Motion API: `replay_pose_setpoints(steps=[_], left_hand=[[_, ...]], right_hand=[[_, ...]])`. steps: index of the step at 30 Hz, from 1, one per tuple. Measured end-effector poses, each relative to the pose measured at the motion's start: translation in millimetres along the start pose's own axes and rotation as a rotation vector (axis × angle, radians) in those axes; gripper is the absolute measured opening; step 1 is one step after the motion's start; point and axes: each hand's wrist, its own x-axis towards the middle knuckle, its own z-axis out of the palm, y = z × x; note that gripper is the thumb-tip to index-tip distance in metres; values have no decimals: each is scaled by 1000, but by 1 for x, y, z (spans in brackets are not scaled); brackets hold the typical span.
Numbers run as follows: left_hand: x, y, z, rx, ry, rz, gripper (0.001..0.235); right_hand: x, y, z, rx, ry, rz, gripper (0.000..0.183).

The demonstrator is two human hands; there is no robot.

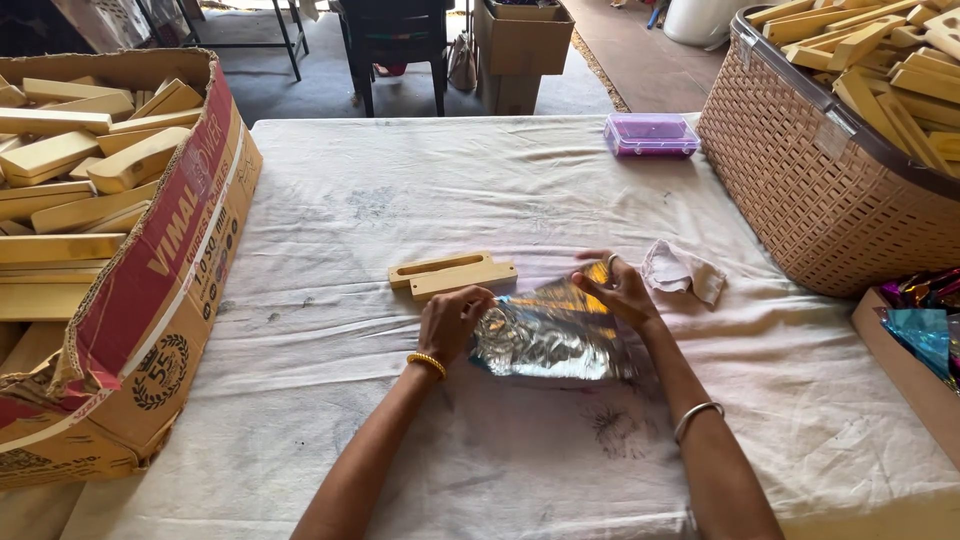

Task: The person wraps a small wooden block in a sheet of shiny metallic foil, folding the edges to create a neat package. They then pick up another wooden block and wipe its surface with a white cloth.

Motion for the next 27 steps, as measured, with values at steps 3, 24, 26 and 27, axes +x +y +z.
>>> replay_pose_setpoints(steps=[3,24,26,27], left_hand=[[-1,23,-11,-78,-90,130,32],[4,0,1,-198,137,-22,19],[4,0,3,-198,102,-9,19],[3,0,4,-198,67,3,19]], right_hand=[[-19,-45,-19,390,113,-446,42],[-17,-27,9,170,291,-153,7],[-21,-38,10,-270,465,-356,13],[-22,-44,10,-718,619,-555,23]])
